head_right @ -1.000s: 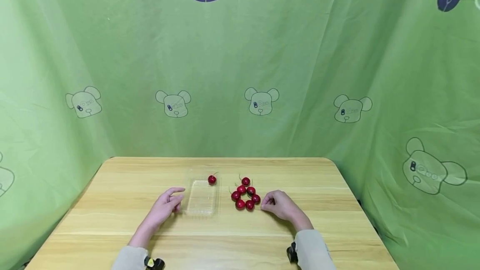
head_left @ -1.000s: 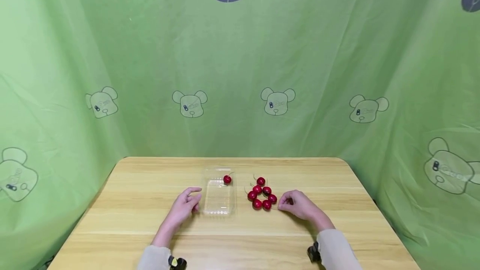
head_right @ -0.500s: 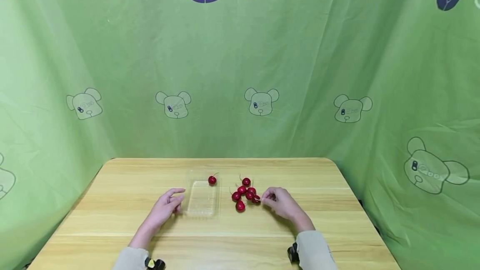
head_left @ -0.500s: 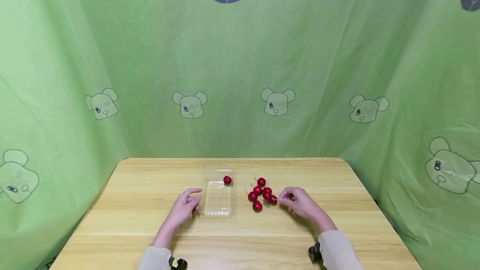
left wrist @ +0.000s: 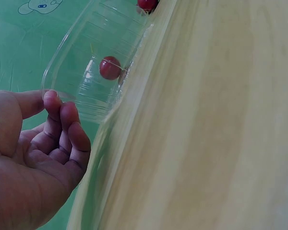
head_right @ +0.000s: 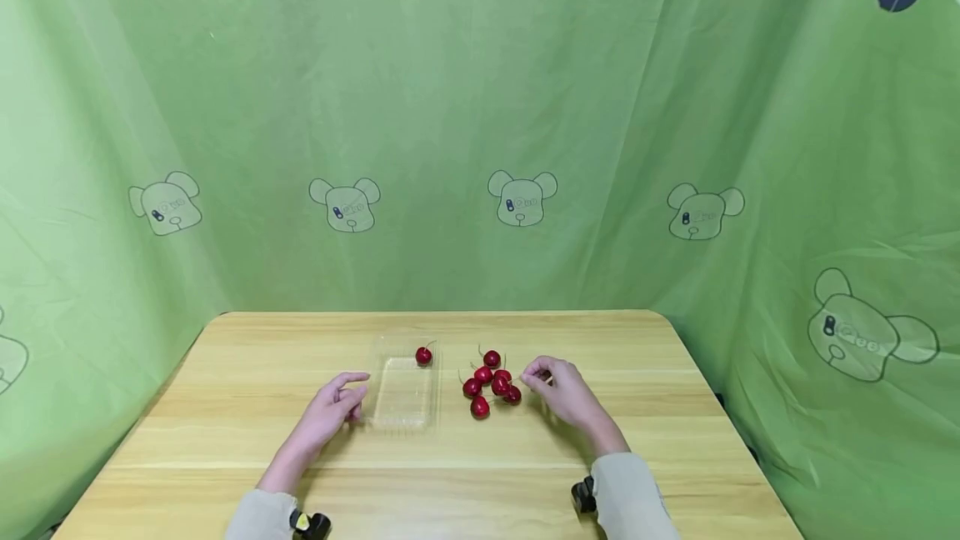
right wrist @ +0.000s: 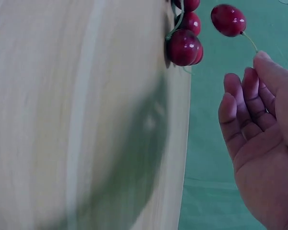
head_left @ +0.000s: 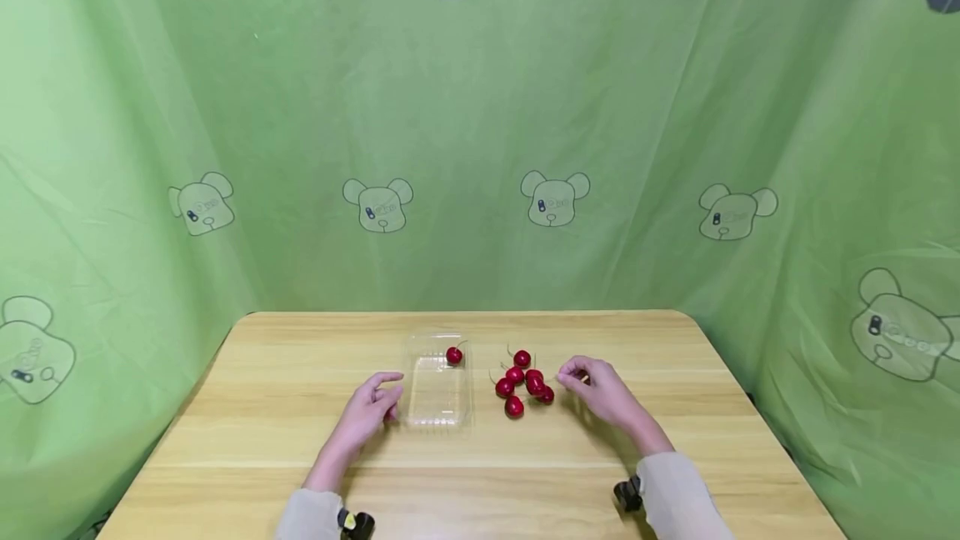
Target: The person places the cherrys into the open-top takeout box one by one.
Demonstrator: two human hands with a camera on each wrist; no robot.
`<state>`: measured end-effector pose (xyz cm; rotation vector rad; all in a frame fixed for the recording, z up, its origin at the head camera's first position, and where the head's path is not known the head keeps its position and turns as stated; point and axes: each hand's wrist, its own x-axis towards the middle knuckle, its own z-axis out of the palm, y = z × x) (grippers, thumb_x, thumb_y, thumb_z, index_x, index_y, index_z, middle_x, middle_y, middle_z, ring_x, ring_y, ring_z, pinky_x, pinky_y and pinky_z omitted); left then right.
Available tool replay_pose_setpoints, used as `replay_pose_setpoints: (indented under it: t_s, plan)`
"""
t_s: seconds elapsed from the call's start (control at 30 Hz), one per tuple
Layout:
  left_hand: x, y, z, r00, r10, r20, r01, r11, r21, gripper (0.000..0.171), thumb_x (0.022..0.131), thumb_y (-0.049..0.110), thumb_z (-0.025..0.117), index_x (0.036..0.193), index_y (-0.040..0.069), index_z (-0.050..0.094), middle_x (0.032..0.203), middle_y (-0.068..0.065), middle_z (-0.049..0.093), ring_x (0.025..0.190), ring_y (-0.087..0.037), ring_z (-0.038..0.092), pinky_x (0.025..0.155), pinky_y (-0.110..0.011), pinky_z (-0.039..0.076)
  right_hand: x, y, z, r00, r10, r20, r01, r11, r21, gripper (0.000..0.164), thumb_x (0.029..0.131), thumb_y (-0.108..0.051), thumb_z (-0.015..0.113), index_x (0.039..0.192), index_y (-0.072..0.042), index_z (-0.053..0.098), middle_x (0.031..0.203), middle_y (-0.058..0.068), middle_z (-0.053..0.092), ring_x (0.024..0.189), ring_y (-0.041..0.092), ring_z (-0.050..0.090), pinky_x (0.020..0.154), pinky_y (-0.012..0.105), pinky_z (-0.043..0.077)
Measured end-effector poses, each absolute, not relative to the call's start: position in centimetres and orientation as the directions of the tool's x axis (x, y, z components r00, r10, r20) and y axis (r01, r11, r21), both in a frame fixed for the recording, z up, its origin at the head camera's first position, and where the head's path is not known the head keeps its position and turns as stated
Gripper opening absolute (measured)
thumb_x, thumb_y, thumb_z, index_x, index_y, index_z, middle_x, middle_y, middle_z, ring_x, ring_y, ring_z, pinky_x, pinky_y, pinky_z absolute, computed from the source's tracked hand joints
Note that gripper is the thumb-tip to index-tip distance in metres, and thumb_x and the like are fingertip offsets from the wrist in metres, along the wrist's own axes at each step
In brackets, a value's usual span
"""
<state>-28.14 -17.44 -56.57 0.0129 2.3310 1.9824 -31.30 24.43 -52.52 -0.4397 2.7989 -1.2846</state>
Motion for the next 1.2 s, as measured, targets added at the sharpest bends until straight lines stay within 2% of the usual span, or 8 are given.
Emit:
replay_pose_setpoints:
  t_s: [0.13,0.37,0.6,0.8,0.9,1.2]
  plan:
    - [-28.1,-17.4,-56.5,-0.996,0.068,-0.053,-0.042,0.153,0.987,0.043,0.104,0.017,0.062,0.142,0.0,0.055,0.076,-0.013,0.064,0.07,-0.019,0.058,0.066,-0.028,0.051,-31.4,24.2,-52.2,-0.968,-0.233,0.097,-0.224,0.615,-0.756,0.013,0.102,-0.02,0.066,0.103,-0.007,0.069,0.095,0.015,0.068,0.082,0.023,0.061,0.07,0.024,0.052]
    - [-28.0,-17.4,-56.3,-0.996,0.07,-0.061,-0.051,0.144,0.988,0.042,0.104,0.017,0.062,0.141,0.0,0.055,0.076,-0.014,0.065,0.069,-0.018,0.057,0.065,-0.028,0.05,-31.6,24.1,-51.9,-0.977,-0.2,0.08,-0.187,0.602,-0.777,0.014,0.102,-0.018,0.065,0.105,-0.004,0.068,0.097,0.019,0.068,0.088,0.033,0.063,0.07,0.024,0.052]
    - [-28.0,-17.3,-56.2,-0.996,0.069,-0.064,-0.054,0.136,0.989,0.042,0.104,0.016,0.062,0.141,0.0,0.055,0.076,-0.013,0.065,0.069,-0.018,0.058,0.065,-0.027,0.05,-31.8,23.8,-51.3,-0.981,-0.18,0.069,-0.165,0.597,-0.785,0.014,0.102,-0.019,0.065,0.105,-0.006,0.068,0.097,0.017,0.068,0.089,0.034,0.063,0.069,0.025,0.053]
    - [-28.0,-17.4,-56.2,-0.995,0.073,-0.07,-0.059,0.148,0.987,0.043,0.104,0.018,0.062,0.143,0.001,0.055,0.077,-0.011,0.065,0.07,-0.017,0.059,0.066,-0.027,0.051,-32.0,23.5,-50.5,-0.98,-0.178,0.089,-0.179,0.594,-0.784,0.014,0.102,-0.019,0.065,0.105,-0.006,0.068,0.097,0.016,0.068,0.086,0.028,0.061,0.069,0.026,0.053]
    - [-28.0,-17.4,-56.3,-0.995,0.073,-0.067,-0.055,0.154,0.987,0.043,0.104,0.019,0.062,0.143,0.001,0.054,0.076,-0.01,0.064,0.069,-0.017,0.059,0.066,-0.027,0.051,-32.1,23.4,-50.3,-0.979,-0.181,0.098,-0.187,0.589,-0.786,0.014,0.102,-0.019,0.066,0.105,-0.006,0.068,0.099,0.018,0.068,0.087,0.03,0.062,0.069,0.025,0.052]
    - [-28.0,-17.3,-56.4,-0.995,0.069,-0.069,-0.057,0.157,0.986,0.042,0.104,0.018,0.062,0.142,0.001,0.055,0.075,-0.011,0.064,0.068,-0.018,0.057,0.063,-0.026,0.049,-32.4,22.7,-50.2,-0.973,-0.191,0.13,-0.219,0.582,-0.783,0.014,0.101,-0.02,0.068,0.104,-0.007,0.069,0.094,0.013,0.068,0.089,0.035,0.064,0.069,0.024,0.053]
